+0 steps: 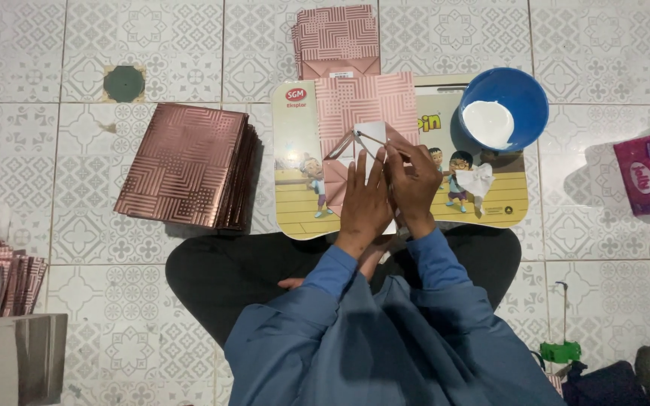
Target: Assembling paper gift boxes by applying glue to pre-cut templates and folding them into shape.
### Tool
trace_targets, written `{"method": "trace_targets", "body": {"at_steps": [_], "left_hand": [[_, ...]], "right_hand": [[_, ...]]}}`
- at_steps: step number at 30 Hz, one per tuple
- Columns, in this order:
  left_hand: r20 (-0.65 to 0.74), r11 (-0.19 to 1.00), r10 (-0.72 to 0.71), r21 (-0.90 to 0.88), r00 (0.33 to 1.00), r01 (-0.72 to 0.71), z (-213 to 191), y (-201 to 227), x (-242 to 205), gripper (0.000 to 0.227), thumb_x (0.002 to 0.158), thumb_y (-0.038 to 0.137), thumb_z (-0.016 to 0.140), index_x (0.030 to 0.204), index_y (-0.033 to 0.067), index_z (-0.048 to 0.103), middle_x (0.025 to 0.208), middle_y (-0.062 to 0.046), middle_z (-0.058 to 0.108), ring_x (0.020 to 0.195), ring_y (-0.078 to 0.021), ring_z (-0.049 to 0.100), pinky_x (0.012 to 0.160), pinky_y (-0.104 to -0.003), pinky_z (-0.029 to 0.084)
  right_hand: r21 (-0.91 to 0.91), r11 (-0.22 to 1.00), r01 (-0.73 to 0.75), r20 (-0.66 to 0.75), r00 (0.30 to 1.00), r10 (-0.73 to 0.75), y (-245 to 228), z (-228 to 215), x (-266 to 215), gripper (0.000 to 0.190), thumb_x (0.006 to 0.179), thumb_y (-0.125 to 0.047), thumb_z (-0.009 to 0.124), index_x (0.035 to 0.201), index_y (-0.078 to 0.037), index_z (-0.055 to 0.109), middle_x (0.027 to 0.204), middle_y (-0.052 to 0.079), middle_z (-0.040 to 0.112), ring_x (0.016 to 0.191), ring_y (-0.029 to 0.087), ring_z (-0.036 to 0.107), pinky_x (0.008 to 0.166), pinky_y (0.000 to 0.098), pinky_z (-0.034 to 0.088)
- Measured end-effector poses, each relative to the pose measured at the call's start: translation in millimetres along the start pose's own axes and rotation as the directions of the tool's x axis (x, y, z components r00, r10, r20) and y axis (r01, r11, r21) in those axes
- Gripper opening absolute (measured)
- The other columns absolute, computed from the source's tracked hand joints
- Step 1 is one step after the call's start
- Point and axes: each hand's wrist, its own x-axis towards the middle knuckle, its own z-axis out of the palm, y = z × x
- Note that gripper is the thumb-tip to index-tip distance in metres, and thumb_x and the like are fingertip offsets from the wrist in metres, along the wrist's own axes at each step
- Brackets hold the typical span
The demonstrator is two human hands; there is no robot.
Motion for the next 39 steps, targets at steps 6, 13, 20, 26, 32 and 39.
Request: {"method": "trace_targets", "body": {"at_steps": [6, 13, 20, 26, 32, 39], "left_hand": [[0.086, 0.998, 0.001, 0.057, 0.996, -0.006, 1, -2, 1, 0.076, 0.097, 0.038, 0.041, 0.164, 0.0094, 0.021, 0.172, -0.009, 0.02, 0.158, -0.042, 0.009, 0.13, -0.052, 0.006], [0.092, 0.996, 0.023, 0.081, 0.996, -0.031, -7, -2, -1, 0.078, 0.099, 0.045, 0.042, 0.165, 0.0109, 0.018, 0.174, -0.01, 0.011, 0.159, -0.0415, 0.007, 0.13, -0.051, 0.004], [0.03, 1.0, -0.001, 0.019, 1.0, 0.001, 6, -1, 2, 0.067, 0.101, 0.037, 0.043, 0.16, 0.0098, 0.03, 0.17, -0.01, 0.022, 0.157, -0.0432, 0.014, 0.13, -0.053, 0.012], [-0.085, 0.999, 0.031, 0.03, 0.996, -0.029, 19, -3, 1, 0.067, 0.103, 0.04, 0.045, 0.161, 0.0101, 0.03, 0.17, -0.013, 0.023, 0.156, -0.045, 0.018, 0.129, -0.055, 0.015], [-0.177, 0.998, 0.049, 0.045, 0.983, -0.042, 26, -3, 0, 0.068, 0.101, 0.04, 0.05, 0.16, 0.0105, 0.033, 0.169, -0.012, 0.027, 0.155, -0.0445, 0.021, 0.127, -0.056, 0.018], [-0.183, 0.998, 0.061, 0.04, 0.981, -0.054, 25, -4, 0, 0.067, 0.101, 0.039, 0.049, 0.16, 0.01, 0.034, 0.167, -0.013, 0.029, 0.155, -0.0445, 0.022, 0.127, -0.056, 0.018]], "right_hand": [[0.018, 0.997, 0.069, 0.068, 0.995, -0.07, -13, 4, -16, 0.011, 0.09, -0.005, 0.085, 0.1, -0.011, 0.084, 0.086, 0.007, 0.079, 0.077, 0.026, 0.074, 0.069, 0.0354, 0.059], [0.077, 0.995, 0.064, 0.107, 0.992, -0.072, -8, 6, -26, 0.012, 0.089, -0.005, 0.085, 0.1, -0.011, 0.083, 0.086, 0.007, 0.079, 0.078, 0.027, 0.074, 0.069, 0.0355, 0.058], [0.041, 0.998, 0.045, -0.012, 0.999, -0.044, 1, -14, 3, 0.007, 0.097, 0.0, 0.077, 0.104, -0.003, 0.08, 0.09, 0.016, 0.076, 0.077, 0.031, 0.07, 0.07, 0.0396, 0.056], [-0.076, 0.997, 0.033, -0.058, 0.998, -0.037, 12, -47, 20, 0.007, 0.101, -0.006, 0.078, 0.106, -0.007, 0.081, 0.089, 0.01, 0.077, 0.078, 0.027, 0.072, 0.069, 0.0356, 0.056], [-0.123, 0.992, 0.027, 0.007, 1.0, -0.026, 18, -55, 20, 0.008, 0.1, -0.006, 0.078, 0.107, -0.007, 0.081, 0.09, 0.01, 0.078, 0.079, 0.027, 0.072, 0.07, 0.0349, 0.057], [-0.2, 0.979, 0.023, 0.075, 0.997, -0.008, 20, -78, 13, 0.007, 0.1, -0.004, 0.077, 0.107, -0.005, 0.08, 0.087, 0.012, 0.075, 0.079, 0.032, 0.07, 0.069, 0.0385, 0.058]]}}
